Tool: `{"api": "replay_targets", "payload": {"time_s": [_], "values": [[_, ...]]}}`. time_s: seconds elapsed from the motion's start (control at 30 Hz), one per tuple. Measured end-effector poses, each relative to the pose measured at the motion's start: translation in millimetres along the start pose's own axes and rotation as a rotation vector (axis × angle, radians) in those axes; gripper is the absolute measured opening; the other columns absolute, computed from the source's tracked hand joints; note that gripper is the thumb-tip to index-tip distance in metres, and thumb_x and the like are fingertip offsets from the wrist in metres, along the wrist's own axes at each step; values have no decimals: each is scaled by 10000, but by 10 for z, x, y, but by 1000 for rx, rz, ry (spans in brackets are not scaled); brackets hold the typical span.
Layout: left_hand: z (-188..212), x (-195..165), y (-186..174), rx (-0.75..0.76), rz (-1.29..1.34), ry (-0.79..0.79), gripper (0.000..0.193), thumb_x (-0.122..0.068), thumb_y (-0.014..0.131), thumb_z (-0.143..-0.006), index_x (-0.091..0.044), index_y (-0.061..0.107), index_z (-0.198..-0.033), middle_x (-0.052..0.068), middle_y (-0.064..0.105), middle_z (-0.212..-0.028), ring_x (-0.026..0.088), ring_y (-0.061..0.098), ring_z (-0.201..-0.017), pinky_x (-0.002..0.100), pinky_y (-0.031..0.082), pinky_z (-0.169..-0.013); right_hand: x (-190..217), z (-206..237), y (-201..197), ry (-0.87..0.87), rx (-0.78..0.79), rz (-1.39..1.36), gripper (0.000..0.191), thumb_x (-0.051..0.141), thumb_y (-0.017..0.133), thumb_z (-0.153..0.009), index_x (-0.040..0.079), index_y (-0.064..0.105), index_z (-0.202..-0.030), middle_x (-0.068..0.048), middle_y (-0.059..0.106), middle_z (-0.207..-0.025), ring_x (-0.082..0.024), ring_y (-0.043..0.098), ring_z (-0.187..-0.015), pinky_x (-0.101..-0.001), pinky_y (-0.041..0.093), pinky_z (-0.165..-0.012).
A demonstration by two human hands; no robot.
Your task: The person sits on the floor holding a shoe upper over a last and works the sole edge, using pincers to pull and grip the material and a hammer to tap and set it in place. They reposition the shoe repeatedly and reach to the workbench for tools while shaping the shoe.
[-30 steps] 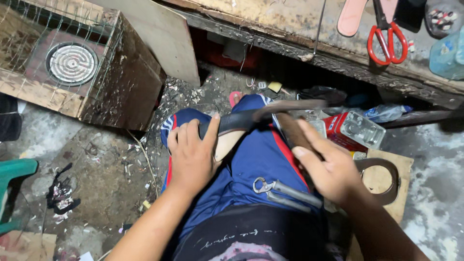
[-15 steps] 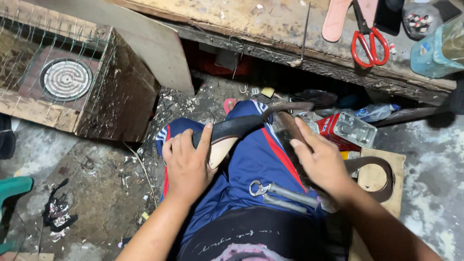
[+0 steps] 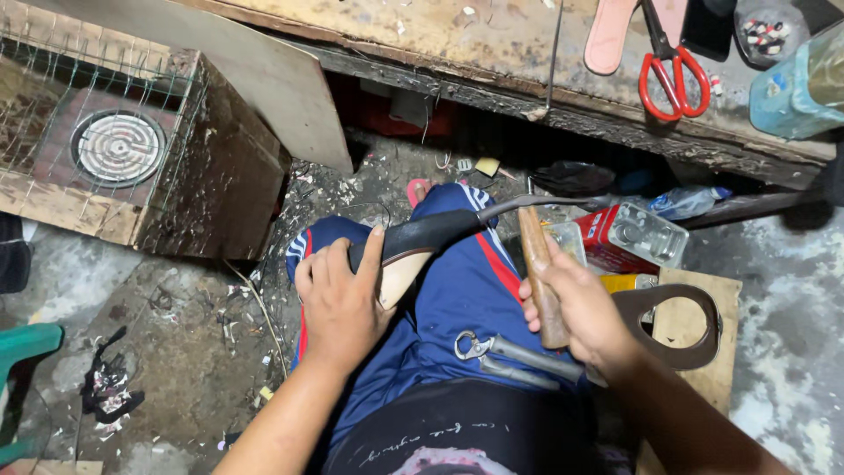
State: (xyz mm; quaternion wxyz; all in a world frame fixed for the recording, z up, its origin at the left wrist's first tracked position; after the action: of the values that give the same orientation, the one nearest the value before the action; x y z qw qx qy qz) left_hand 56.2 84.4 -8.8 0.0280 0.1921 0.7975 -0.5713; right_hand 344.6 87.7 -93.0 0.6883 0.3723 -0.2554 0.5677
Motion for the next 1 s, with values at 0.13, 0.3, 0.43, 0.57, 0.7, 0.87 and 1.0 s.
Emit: {"api": "replay_targets", "payload": {"time_s": [0.13, 0.3, 0.43, 0.57, 0.7, 0.87, 1.0], "values": [[-32, -4, -50, -7, -3, 2, 945, -279, 884, -586, -112, 532, -1447, 215, 551, -1223, 388, 525, -1135, 534, 353, -1009, -10, 24, 33, -1, 8, 10, 641, 218, 477, -1000, 145, 303, -1613, -91, 613, -790, -176, 594, -549, -319, 507, -487], [-151, 94, -56, 137, 53, -26, 1000, -252, 874, -525, -95, 524, -1449, 196, 563, -1148, 380, 532, -1085, 514, 352, -972, 392, 233, 135, -385, -133, 552, 654, 134, 608, -980, 113, 410, -1604, -125, 673, -849, -181, 630, -668, -294, 542, -641], [-247, 91, -81, 140, 54, -20, 972, -240, 850, -559, -98, 524, -1463, 175, 564, -1097, 362, 541, -1068, 493, 370, -959, 752, 636, 718, -1179, -92, 1012, 423, 134, 674, -991, 34, 585, -1392, -197, 681, -1224, -308, 708, -1067, -356, 544, -942], [-305, 182, 6, 252, 86, -94, 967, -272, 853, -563, -120, 521, -1458, 177, 572, -1071, 362, 548, -1040, 487, 390, -901, 586, 353, 903, -1040, 16, 1039, 348, 154, 726, -940, 46, 656, -1264, -164, 700, -1096, -313, 717, -943, -348, 563, -828], [-356, 297, 37, 297, 98, -108, 969, -290, 858, -553, -144, 531, -1453, 179, 576, -1051, 367, 558, -1021, 490, 407, -887, 467, 266, 782, -1075, -3, 1030, 409, 150, 709, -949, 52, 632, -1338, -188, 696, -1170, -346, 712, -1006, -374, 556, -868], [-490, 403, 73, 309, 244, -66, 844, -403, 871, -603, -139, 635, -1368, 177, 608, -1080, 379, 597, -1033, 463, 497, -857, 294, 120, 522, -910, -82, 1072, 485, 178, 743, -913, 52, 622, -1366, -190, 705, -1039, -346, 718, -938, -383, 557, -840], [-699, 647, 240, 519, 286, -143, 690, -548, 830, -681, -191, 731, -1264, 155, 725, -1061, 362, 686, -998, 439, 529, -864, 296, 120, 521, -940, -62, 1037, 484, 166, 730, -925, 38, 607, -1375, -208, 700, -1112, -357, 712, -996, -384, 553, -873]]}}
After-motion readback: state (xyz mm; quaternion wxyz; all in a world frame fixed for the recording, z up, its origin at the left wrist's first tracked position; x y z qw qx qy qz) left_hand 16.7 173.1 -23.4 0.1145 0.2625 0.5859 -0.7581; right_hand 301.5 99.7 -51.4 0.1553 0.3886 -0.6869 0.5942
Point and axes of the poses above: each hand's wrist, its own z-axis away from the middle knuckle, its own y-axis out of the palm, x = y × z, the point moved 8 cm from there along -z, towards the middle knuckle
